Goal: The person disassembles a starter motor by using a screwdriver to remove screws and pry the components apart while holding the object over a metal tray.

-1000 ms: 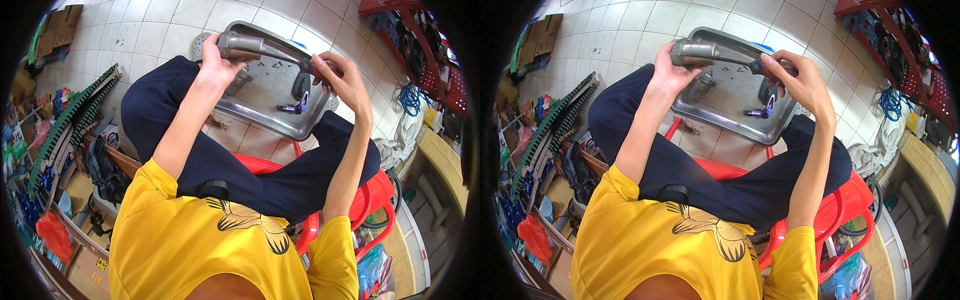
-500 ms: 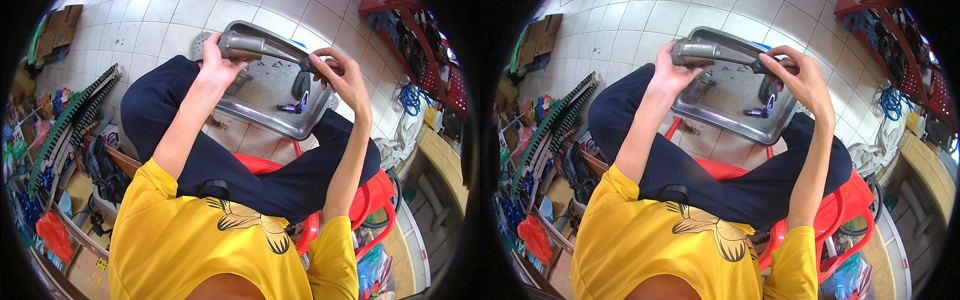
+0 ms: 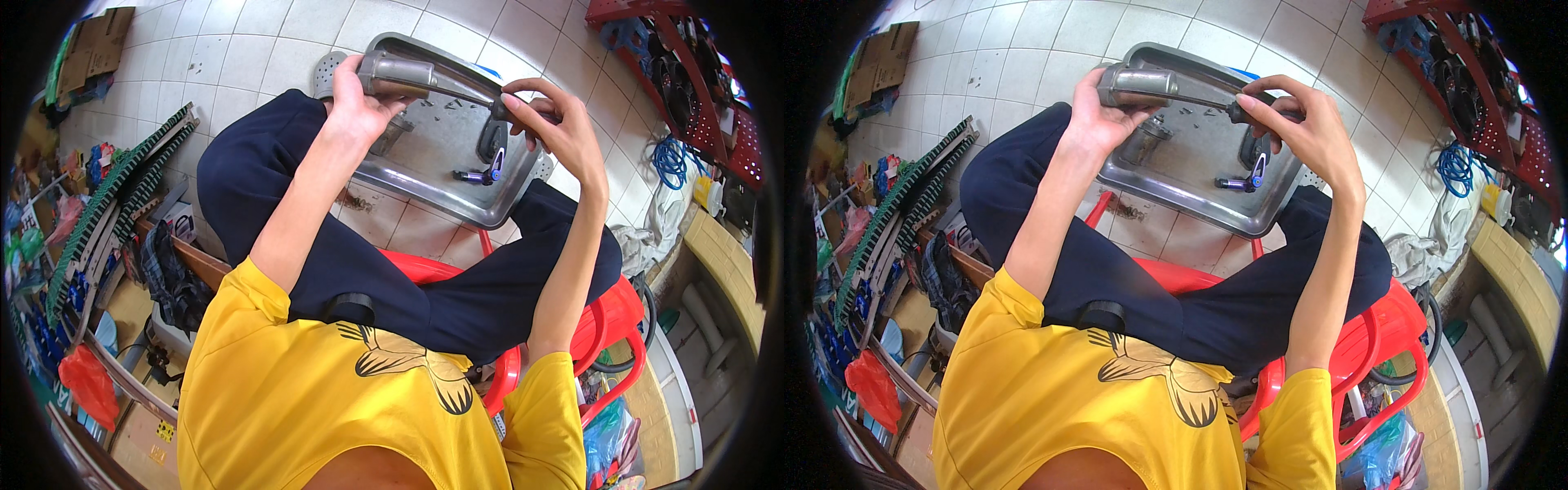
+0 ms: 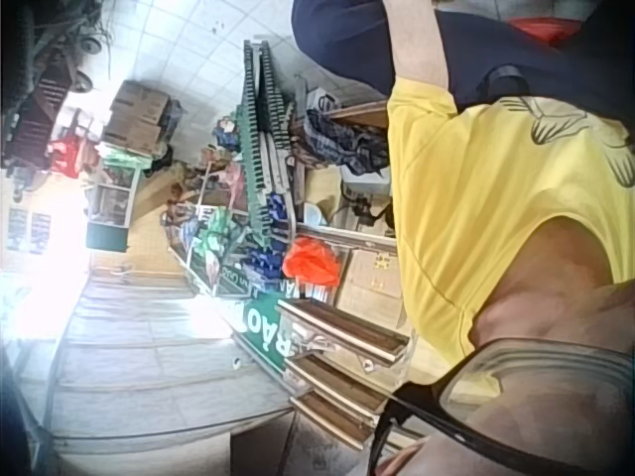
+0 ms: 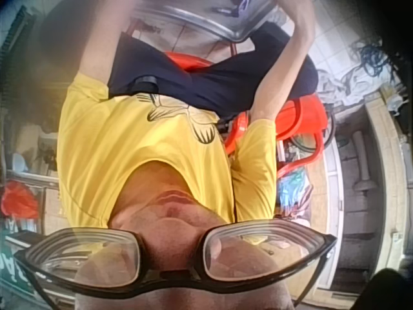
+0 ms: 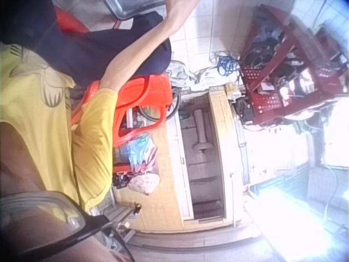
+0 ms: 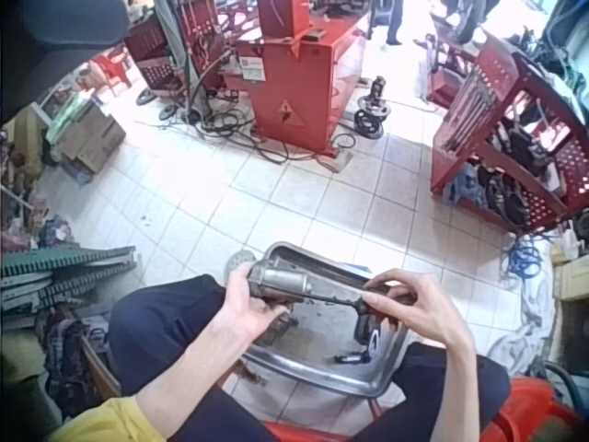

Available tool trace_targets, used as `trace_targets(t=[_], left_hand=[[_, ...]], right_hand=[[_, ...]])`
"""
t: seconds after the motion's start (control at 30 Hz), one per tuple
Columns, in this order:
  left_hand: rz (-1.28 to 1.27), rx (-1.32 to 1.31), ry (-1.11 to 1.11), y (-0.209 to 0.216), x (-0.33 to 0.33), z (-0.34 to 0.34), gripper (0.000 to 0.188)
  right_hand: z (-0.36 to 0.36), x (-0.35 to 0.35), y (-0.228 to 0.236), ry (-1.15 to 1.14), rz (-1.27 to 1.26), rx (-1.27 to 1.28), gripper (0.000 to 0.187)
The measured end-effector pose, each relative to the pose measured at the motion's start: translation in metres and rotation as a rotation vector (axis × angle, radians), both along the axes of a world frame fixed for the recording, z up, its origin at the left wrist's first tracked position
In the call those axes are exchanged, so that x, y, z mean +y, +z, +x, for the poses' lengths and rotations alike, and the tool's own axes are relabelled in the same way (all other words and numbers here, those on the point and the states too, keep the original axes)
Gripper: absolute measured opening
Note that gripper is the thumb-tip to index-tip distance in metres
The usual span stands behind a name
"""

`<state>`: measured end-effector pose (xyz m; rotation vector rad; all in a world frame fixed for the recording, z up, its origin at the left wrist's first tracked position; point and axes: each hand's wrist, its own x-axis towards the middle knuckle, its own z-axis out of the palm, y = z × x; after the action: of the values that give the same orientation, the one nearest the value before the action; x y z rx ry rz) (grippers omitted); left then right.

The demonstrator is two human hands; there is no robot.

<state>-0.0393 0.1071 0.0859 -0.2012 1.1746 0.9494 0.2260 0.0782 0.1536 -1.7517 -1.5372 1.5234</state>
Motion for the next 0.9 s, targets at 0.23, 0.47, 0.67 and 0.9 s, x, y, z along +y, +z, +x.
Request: trace_targets(t=[0.23,0.47,0.67,0.9], left_hand=[[-0.005,-0.010,0.007,-0.002,0.001,0.000,0.055],[0.006,0.016,-0.015,-0.001,0.001,0.000,0.053],[0.018,0.030,-0.007,0.003,0.000,0.002,0.051],[0.022,0.056,-0.027,0.004,-0.001,0.003,0.049]], right_hand=[[0.005,-0.004,-0.005,0.114,0.182,-0.038,0.045],[0.004,-0.002,-0.002,0.073,-0.024,0.072,0.043],[0.002,-0.002,0.009,0.097,-0.183,0.151,0.043],[0.006,-0.003,0.011,0.116,-0.283,0.168,0.040]])
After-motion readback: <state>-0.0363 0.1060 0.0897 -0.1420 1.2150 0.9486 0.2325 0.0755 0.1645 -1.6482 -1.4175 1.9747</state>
